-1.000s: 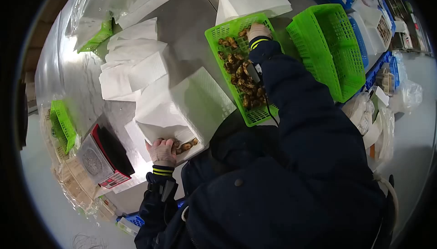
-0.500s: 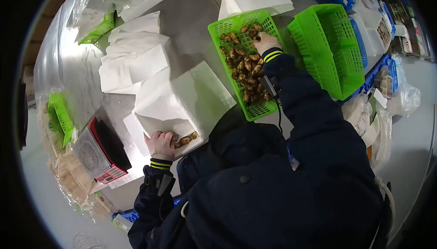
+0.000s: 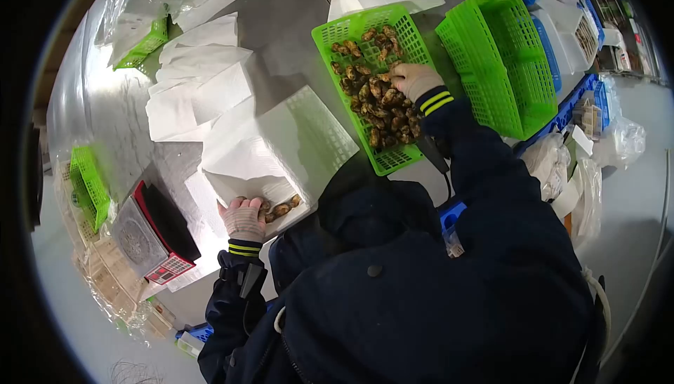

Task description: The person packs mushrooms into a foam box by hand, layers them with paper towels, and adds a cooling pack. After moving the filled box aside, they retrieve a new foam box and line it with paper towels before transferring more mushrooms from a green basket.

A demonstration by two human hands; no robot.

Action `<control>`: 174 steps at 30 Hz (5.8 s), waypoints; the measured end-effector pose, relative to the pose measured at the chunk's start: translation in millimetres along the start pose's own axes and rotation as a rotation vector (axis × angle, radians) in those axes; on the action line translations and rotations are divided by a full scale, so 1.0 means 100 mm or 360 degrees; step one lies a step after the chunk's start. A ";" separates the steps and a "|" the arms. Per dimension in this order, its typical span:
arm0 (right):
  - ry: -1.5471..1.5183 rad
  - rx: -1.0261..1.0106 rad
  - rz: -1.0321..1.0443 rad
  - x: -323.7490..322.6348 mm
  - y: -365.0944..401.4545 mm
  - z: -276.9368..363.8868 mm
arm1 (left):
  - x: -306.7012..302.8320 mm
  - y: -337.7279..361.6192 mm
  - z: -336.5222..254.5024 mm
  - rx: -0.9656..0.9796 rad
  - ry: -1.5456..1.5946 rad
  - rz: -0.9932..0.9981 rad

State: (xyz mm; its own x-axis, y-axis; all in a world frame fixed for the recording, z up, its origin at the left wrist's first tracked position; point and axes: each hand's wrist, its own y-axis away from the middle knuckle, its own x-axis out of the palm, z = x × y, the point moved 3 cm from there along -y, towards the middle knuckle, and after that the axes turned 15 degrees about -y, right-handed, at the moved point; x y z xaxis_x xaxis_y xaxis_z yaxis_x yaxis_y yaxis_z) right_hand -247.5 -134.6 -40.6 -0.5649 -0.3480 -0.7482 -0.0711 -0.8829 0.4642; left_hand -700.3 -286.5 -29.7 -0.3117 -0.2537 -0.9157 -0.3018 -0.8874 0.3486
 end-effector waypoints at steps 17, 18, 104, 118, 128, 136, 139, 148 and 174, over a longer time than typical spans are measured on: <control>0.0053 0.0386 0.0183 0.21 0.68 -0.26 | -0.07 -0.01 -0.02 0.0055 -0.0078 -0.0070; 0.0056 0.0293 0.0143 0.26 0.67 -0.30 | -0.06 -0.01 -0.02 0.0040 -0.0068 -0.0083; -0.1559 -0.0073 0.1100 1.68 1.34 1.96 | 0.03 -0.04 -0.12 0.0116 0.0203 -0.0297; 0.0609 -0.0426 0.0327 2.08 1.18 2.39 | 0.08 -0.08 -0.14 0.0155 0.0261 -0.0302; 0.0737 -0.0982 0.0472 1.88 1.35 2.39 | 0.01 -0.07 -0.13 0.0195 0.0286 -0.0144; 0.0998 -0.0948 0.0486 1.98 1.36 2.38 | 0.03 -0.09 -0.14 0.0199 0.0297 -0.0134; 0.1056 -0.1003 0.0528 2.00 1.39 2.37 | 0.08 -0.09 -0.15 0.0194 0.0354 -0.0154; 0.0959 -0.0938 0.0615 2.01 1.40 2.41 | 0.10 -0.09 -0.15 0.0211 0.0310 -0.0124; 0.0980 -0.0858 0.0371 2.31 0.98 2.40 | 0.17 -0.48 -0.01 -0.0051 -0.0083 0.0101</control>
State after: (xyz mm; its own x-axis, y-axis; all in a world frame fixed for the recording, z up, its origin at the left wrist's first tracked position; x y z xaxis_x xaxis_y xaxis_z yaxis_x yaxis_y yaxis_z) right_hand -582.3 -225.8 -54.0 0.0426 -0.5113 -0.8584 0.4812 -0.7424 0.4661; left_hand -690.1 -248.9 -62.2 -0.3763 -0.2899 -0.8800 -0.2512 -0.8823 0.3980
